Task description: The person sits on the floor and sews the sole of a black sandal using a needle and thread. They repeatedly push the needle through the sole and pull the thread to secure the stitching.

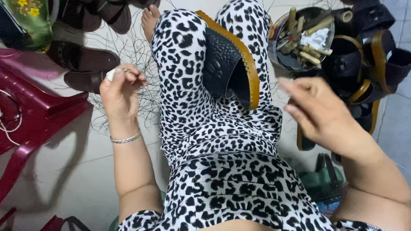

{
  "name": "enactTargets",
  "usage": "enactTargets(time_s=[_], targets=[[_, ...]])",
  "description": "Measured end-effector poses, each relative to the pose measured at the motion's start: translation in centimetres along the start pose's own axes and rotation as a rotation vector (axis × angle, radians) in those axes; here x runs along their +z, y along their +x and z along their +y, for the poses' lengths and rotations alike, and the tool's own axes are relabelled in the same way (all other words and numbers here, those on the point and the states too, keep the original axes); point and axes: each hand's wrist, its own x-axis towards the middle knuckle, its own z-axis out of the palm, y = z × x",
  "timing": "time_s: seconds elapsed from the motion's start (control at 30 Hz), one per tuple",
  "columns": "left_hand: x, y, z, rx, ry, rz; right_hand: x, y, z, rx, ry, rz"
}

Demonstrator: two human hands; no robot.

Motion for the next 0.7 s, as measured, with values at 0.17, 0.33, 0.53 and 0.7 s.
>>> enactTargets(time_s=[0.17, 0.33, 0.53, 0.7], targets=[[-1.3, 0.0, -2.1, 0.427, 1.971, 0.325, 0.8, -0.6, -0.5, 0.012, -0.342, -0.185], [9.9, 0.5, -5.1, 0.553, 1.447, 0.076, 0.7, 0.3, -1.0, 0.005, -0.460, -0.191], [11.6, -0.3, -11.2, 0.532, 1.595, -0.442, -0.7, 1.5, -2.4, 0.041, -0.628, -0.322], [13.5, -0.2, -11.6, 0.412, 1.690, -0.560, -0.9, 1.4, -3.6, -0.012, -0.820, -0.407]])
